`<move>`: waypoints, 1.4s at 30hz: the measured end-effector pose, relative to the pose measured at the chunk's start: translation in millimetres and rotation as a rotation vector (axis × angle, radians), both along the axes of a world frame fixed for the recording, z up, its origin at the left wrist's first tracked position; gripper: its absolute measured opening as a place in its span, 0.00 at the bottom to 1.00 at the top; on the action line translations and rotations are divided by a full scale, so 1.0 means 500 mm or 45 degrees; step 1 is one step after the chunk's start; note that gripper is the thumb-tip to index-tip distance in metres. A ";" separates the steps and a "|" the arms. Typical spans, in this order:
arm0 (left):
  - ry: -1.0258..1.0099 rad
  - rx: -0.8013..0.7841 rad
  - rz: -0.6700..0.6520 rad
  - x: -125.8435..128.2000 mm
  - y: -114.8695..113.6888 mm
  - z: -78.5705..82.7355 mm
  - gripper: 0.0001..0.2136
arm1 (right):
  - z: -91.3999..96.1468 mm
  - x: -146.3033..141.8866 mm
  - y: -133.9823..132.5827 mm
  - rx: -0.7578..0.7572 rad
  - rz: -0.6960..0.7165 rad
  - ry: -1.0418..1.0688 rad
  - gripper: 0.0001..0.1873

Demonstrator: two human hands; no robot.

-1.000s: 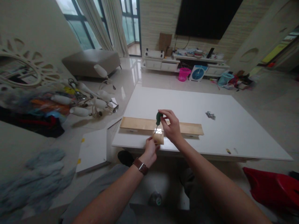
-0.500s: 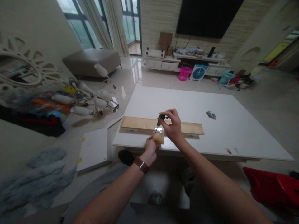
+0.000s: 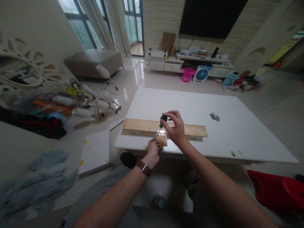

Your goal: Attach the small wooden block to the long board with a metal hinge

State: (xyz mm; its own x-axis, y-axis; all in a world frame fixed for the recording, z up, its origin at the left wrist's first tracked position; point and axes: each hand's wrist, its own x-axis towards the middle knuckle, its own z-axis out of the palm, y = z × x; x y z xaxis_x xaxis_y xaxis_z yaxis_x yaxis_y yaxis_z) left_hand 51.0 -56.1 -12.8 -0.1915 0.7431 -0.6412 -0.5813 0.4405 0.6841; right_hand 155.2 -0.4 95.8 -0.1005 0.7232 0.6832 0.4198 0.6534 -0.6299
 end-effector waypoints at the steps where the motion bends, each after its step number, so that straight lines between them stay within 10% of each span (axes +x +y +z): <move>1: -0.002 -0.026 0.006 0.001 0.000 0.007 0.19 | -0.001 0.000 0.001 -0.001 0.021 0.009 0.13; 42: -0.036 -0.077 0.052 0.002 -0.003 0.041 0.18 | 0.000 0.000 0.003 0.005 0.037 0.004 0.16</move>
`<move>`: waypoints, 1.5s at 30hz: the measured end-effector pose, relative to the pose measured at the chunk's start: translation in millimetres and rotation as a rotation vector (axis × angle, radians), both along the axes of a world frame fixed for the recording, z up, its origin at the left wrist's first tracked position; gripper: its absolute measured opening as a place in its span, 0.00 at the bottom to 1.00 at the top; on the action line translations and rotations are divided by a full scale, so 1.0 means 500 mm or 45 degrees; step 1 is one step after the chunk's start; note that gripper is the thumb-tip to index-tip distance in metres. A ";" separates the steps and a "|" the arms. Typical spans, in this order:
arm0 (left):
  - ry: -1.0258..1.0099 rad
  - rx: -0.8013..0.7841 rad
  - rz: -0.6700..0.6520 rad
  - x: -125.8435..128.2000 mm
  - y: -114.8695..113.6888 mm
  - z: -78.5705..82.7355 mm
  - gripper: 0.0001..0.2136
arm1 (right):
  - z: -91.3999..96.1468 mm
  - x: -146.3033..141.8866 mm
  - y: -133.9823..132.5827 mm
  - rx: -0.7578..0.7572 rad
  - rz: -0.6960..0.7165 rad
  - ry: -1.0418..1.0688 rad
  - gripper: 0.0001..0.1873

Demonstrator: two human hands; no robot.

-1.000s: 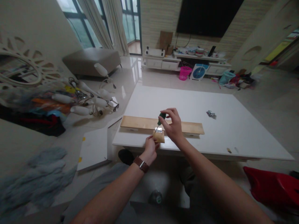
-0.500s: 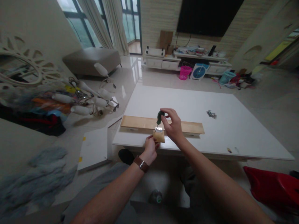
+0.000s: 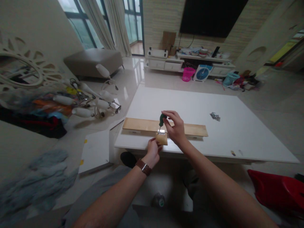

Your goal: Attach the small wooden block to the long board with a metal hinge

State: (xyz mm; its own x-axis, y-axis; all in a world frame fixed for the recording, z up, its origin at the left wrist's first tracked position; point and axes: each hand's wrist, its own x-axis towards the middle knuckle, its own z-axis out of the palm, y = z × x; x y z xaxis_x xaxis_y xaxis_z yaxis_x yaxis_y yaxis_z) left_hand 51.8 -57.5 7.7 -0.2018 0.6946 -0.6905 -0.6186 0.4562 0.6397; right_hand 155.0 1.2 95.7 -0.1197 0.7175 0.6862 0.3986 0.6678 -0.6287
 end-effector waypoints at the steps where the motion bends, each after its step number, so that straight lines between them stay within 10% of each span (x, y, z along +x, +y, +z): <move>1: 0.001 -0.002 0.001 0.000 0.000 0.002 0.18 | 0.000 0.000 0.000 0.005 -0.024 0.000 0.14; 45: 0.007 -0.050 0.038 0.004 -0.002 0.028 0.15 | 0.001 0.000 -0.002 -0.035 -0.074 0.045 0.10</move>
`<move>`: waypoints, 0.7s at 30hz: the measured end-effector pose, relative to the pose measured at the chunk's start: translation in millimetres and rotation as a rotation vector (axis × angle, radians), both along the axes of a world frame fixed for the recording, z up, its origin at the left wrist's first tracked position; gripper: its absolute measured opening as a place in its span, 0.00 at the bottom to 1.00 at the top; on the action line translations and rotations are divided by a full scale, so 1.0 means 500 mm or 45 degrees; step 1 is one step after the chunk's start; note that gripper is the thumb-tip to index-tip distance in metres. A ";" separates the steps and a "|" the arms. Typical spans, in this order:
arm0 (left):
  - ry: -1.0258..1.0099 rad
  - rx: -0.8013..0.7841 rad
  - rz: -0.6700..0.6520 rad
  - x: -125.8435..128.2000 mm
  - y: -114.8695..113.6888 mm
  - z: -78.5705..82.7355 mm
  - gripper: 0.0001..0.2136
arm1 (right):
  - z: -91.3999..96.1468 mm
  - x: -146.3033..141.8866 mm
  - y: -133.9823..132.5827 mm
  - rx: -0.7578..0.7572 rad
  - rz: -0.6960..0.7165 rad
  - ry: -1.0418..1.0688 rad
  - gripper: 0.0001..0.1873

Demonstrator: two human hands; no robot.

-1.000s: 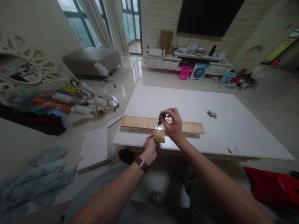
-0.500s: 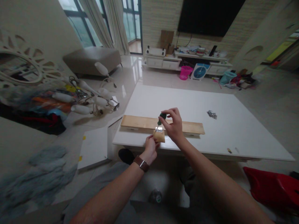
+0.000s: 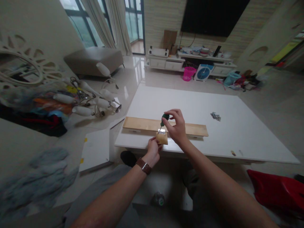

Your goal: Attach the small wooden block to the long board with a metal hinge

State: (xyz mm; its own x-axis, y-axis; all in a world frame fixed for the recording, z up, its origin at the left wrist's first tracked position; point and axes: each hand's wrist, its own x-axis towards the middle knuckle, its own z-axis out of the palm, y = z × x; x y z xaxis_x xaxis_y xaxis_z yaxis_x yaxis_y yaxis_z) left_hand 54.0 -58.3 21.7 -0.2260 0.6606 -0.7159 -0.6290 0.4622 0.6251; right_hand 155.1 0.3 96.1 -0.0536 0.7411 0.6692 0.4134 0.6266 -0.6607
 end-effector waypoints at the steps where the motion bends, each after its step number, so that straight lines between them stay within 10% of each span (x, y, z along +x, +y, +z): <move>1: -0.005 0.004 0.002 0.000 0.000 0.000 0.15 | -0.001 0.000 0.000 -0.006 0.023 0.008 0.12; 21: -0.023 0.035 -0.020 -0.002 0.000 -0.014 0.15 | -0.004 -0.001 0.001 -0.014 0.035 -0.041 0.15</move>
State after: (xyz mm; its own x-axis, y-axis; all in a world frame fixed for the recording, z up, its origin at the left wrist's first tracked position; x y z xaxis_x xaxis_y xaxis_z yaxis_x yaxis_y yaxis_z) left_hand 53.2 -58.1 14.7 -0.2028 0.6836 -0.7012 -0.6330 0.4548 0.6264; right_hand 154.7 0.7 94.0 -0.0957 0.7463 0.6587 0.4172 0.6308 -0.6542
